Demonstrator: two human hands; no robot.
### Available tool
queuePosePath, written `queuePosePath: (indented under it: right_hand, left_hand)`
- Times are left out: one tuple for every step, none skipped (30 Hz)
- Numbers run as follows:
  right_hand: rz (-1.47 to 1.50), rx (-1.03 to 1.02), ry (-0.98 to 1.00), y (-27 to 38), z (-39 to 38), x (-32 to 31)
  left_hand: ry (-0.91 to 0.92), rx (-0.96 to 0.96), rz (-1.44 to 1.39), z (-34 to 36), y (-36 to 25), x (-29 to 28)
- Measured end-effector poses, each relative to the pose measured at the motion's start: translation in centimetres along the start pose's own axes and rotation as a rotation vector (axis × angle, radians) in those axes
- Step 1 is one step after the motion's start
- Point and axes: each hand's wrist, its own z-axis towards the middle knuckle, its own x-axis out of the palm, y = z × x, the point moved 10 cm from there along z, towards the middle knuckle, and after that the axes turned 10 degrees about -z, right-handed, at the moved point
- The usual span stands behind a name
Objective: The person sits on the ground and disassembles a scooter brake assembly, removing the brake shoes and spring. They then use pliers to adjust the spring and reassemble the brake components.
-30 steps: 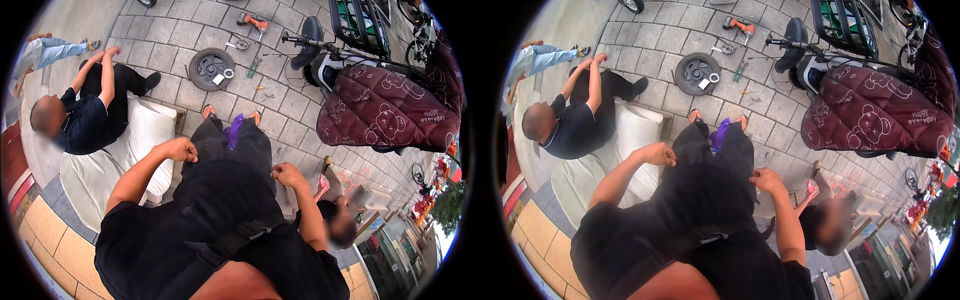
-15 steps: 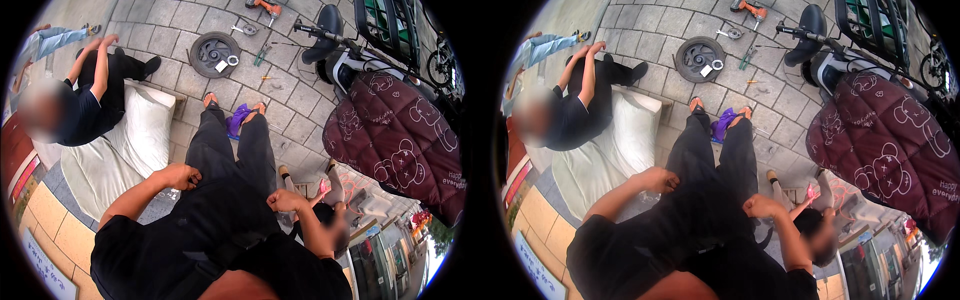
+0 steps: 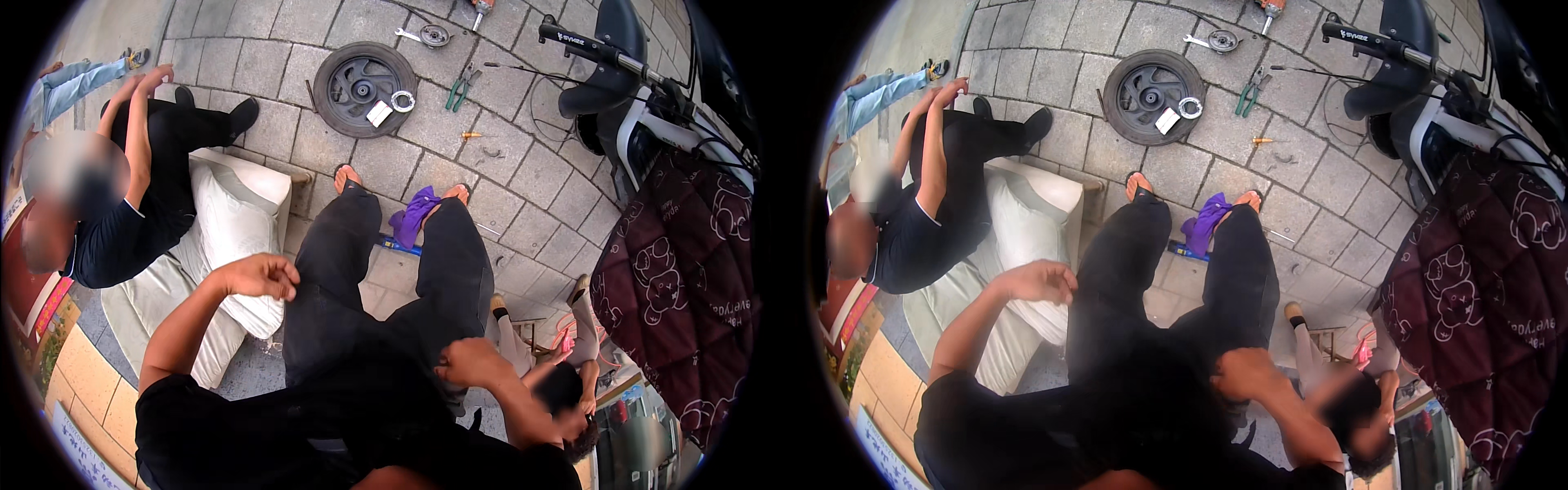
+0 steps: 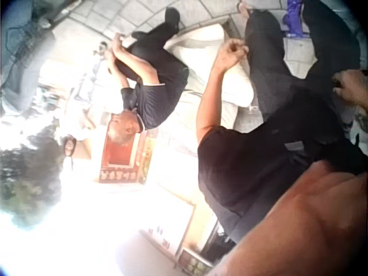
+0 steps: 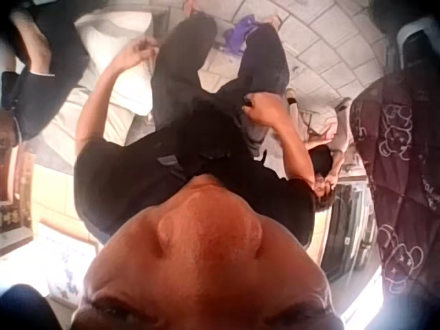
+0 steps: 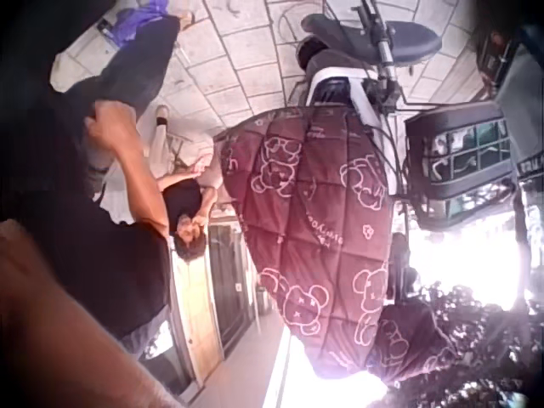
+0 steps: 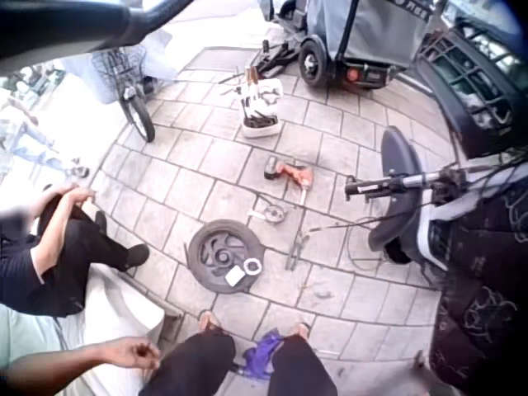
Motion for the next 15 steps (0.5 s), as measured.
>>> queuePosePath:
  right_hand:
    - [0.006, -0.015, -0.206, -0.8, 3.3, -4.7]
    - [0.085, -0.017, -0.409, -2.3, 6.3, -9.5]
    - [0.015, -0.016, -0.555, -3.8, 10.0, -14.1]
    - [0.002, 0.000, -0.698, -5.4, 13.6, -18.5]
    - [-0.066, 0.058, -0.826, -7.4, 16.9, -22.5]
    - [-0.070, 0.129, -0.855, -9.2, 19.7, -25.8]
    - [-0.109, 0.144, -0.911, -10.5, 22.2, -29.2]
    - [-0.148, 0.154, -0.966, -11.4, 24.6, -32.1]
    - [-0.191, 0.155, -1.012, -12.1, 27.2, -34.6]
    - [-0.231, 0.160, -1.057, -12.7, 29.2, -36.6]
    - [-0.294, 0.128, -1.072, -12.7, 31.4, -37.9]
    - [-0.361, 0.096, -1.085, -12.6, 33.6, -39.2]
    - [-0.429, 0.066, -1.099, -12.3, 35.5, -40.1]
    - [-0.496, 0.028, -1.091, -12.0, 37.6, -40.7]
    - [-0.563, -0.009, -1.077, -11.5, 39.5, -41.0]
  left_hand:
    - [-0.342, 0.125, 0.039, 4.2, -0.7, -6.9]
    - [-0.596, 0.224, 0.065, 8.2, -0.7, -12.2]
    - [-0.682, 0.324, 0.051, 12.3, -0.1, -16.0]
    - [-0.720, 0.317, 0.058, 17.0, 1.2, -19.3]
    - [-0.750, 0.265, 0.166, 20.4, -0.1, -20.2]
    - [-0.784, 0.316, 0.404, 22.6, -2.9, -20.0]
    - [-0.815, 0.365, 0.641, 24.8, -5.1, -19.6]
    - [-0.813, 0.387, 0.712, 27.5, -5.5, -20.0]
    - [-0.817, 0.409, 0.783, 30.0, -5.7, -20.6]
    - [-0.816, 0.433, 0.856, 32.3, -5.9, -21.2]
    - [-0.815, 0.436, 0.916, 34.3, -5.8, -21.9]
    - [-0.817, 0.441, 0.972, 36.1, -5.8, -22.5]
    - [-0.820, 0.446, 1.030, 37.7, -5.9, -23.3]
    - [-0.786, 0.475, 1.050, 39.2, -5.8, -23.8]
    - [-0.765, 0.551, 1.043, 40.0, -6.0, -23.9]
